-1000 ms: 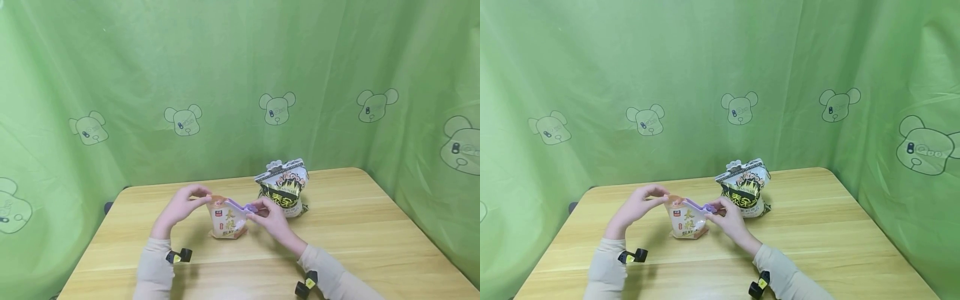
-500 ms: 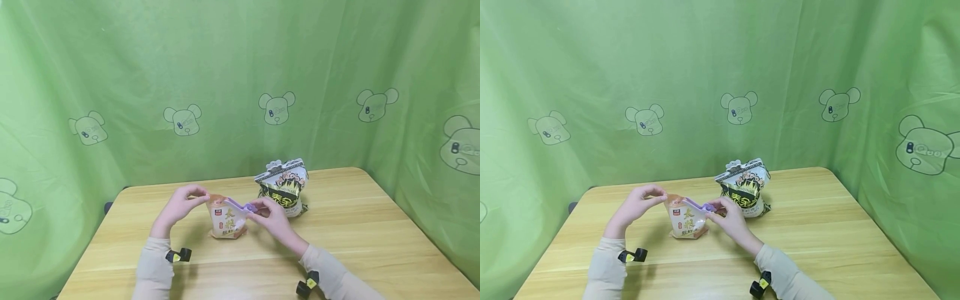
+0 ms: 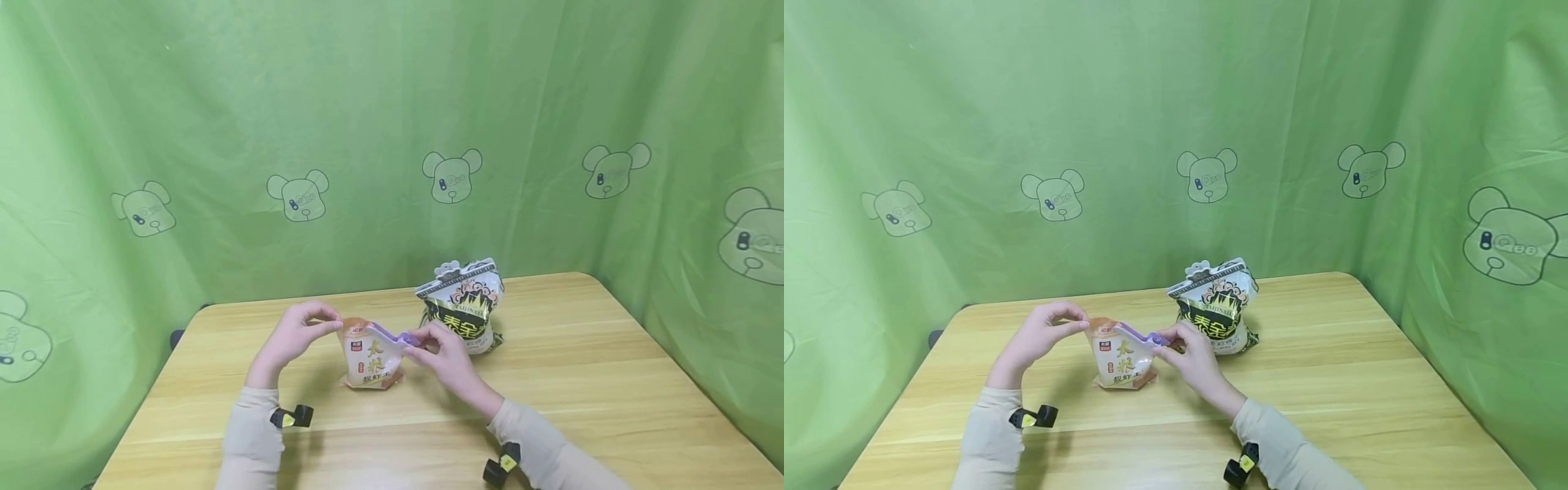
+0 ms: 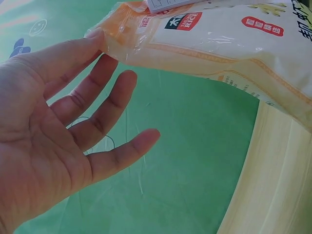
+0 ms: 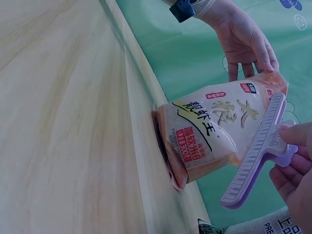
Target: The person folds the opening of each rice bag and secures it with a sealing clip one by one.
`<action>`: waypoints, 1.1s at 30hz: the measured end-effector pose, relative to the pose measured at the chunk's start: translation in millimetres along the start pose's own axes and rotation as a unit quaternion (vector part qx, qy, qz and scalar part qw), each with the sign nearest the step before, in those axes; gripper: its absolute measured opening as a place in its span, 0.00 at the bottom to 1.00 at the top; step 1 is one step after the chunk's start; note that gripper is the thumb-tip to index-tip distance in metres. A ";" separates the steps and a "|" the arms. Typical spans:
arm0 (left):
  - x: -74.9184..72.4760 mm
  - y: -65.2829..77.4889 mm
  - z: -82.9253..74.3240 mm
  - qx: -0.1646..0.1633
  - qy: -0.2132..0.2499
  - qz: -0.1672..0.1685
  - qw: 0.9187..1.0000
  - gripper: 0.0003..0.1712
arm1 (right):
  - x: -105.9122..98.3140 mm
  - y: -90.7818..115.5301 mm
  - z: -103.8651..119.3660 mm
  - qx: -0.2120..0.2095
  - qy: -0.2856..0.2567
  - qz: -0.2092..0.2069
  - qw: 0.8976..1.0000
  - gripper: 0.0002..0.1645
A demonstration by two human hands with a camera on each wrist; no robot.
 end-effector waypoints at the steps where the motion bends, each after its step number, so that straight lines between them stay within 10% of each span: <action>1: -0.1 -0.1 0.0 0.000 0.000 0.001 1.000 0.09 | -0.1 0.2 0.1 -0.002 0.000 -0.001 1.000 0.15; 33: 1.0 0.5 -1.9 -0.022 0.040 0.033 0.998 0.09 | 7.4 -7.7 6.0 -0.043 -0.007 0.002 0.999 0.12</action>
Point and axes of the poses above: each hand's wrist, its own y-axis away from the middle knuckle, its own x-axis out of the palm, z = x × y, the point moved 2 cm from there along -y, towards the middle knuckle, and after that the axes turned 5 degrees about z, right-handed, at the moved point
